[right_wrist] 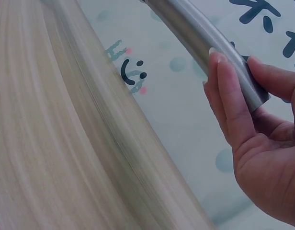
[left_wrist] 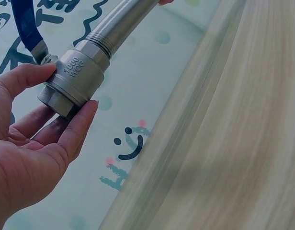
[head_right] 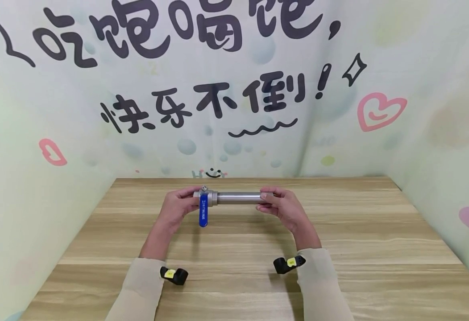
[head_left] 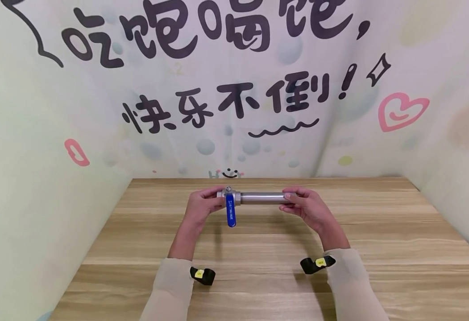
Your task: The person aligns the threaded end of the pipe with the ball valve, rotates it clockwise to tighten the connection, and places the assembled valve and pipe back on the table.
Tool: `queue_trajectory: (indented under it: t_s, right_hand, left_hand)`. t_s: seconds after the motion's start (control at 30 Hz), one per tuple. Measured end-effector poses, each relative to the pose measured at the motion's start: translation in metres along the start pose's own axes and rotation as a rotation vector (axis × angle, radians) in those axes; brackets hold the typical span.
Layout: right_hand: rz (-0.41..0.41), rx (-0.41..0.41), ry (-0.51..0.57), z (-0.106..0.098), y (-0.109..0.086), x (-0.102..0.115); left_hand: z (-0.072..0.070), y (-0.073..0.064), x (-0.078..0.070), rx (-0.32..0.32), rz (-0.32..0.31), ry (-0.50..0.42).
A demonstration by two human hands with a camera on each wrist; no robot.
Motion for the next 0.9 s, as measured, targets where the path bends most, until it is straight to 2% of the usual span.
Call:
queue_trajectory:
  t_s: [0.53,0.8,0.9]
  right_hand:
    - [0.050,-0.028,-0.049,-0.0011,0.0005,-0.0033]
    - [0.035,-0.087,-0.034,-0.0040,-0.0016,-0.0014]
    - [0.020,-0.087,-0.017,-0.0044,-0.0017,-0.0002]
  left_hand:
    - [-0.0002,0.0022,0.0031,0.013,0.009,0.002]
    - [0.0008,0.0013,0.0016,0.013,0.015,-0.002]
    - [0.0009,0.0012,0.0013,0.016,0.014,-0.006]
Point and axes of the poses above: each hand's wrist, its own y-axis towards the middle knuckle, its own z-axis out of the palm, x = y × z, the point moved 9 cm from there along y, towards the middle knuckle, and after that the axes turned 12 degrees about x, right-handed, at the moved point
